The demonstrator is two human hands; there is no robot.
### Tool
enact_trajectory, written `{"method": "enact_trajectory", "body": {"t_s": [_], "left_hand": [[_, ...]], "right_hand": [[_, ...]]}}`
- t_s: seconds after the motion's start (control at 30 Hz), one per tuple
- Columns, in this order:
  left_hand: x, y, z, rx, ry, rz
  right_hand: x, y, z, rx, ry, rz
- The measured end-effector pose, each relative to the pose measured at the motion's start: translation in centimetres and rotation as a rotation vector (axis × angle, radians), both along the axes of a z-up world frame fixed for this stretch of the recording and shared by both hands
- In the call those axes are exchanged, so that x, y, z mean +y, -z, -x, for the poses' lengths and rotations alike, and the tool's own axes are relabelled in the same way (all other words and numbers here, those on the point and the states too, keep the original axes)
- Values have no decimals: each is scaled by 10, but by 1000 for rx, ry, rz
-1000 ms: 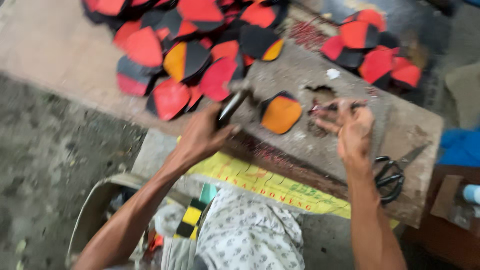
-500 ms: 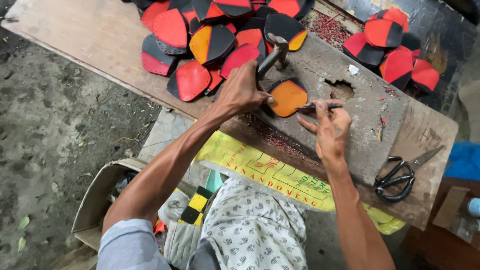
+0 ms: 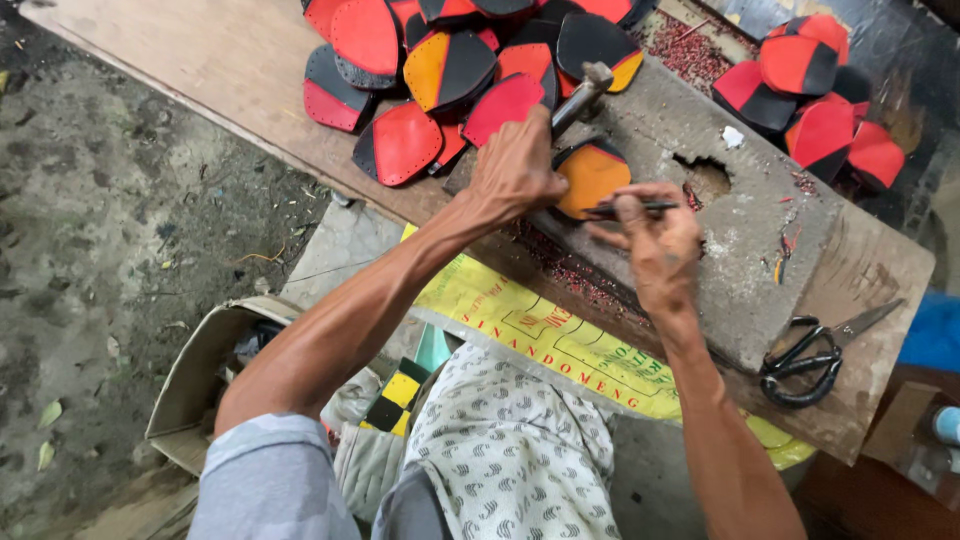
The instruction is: The person uses a hammer and a metal punch to drive fasteners through the edges of red and black slipper soles. The soles are placed on a wooden block with a cutout to support the work. The person repeatedly positions the punch and strikes it with the hammer to secure the components of the soles.
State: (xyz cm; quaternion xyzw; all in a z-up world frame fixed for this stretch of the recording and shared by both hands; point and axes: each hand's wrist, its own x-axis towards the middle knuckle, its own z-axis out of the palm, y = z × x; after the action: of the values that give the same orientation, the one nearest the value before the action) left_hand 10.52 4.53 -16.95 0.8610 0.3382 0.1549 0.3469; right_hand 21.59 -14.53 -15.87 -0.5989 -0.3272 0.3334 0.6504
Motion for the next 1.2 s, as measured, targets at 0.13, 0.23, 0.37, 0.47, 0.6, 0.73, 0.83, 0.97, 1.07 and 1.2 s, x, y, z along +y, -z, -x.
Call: {"method": "enact_trajectory", "body": {"t_s": [0.13,0.23,0.37,0.47,0.6,0.73,0.83,0.97,1.07,1.2], "left_hand": [[4,3,-1,4,32,28],[3,9,1,-141,23,-86],[25,-10,14,-151,68,33],[32,-32,39,-195,-14,-19],[40,-72,89,-55,-74,-41],[35,-88,128,70,-93,87],[21,-90,150,-85,-9,-37],[8,-100,161,54,-48,66],[2,-112,165,97,-19,105],[-4,-129,159,77,48,81]], "right_hand": [[16,-3,6,-636,-76,106],[25,-2,1,-726,-90,81],[30,2,0,-523,-145,32],[33,1,-3,-588,-167,92],[40,-4,-2,-690,-201,165],[43,-7,2,-730,-203,116],[44,-6,5,-764,-185,106],[43,-8,8,-742,-175,97],[44,-9,9,-753,-169,116],[45,-12,11,-895,-150,108]]}}
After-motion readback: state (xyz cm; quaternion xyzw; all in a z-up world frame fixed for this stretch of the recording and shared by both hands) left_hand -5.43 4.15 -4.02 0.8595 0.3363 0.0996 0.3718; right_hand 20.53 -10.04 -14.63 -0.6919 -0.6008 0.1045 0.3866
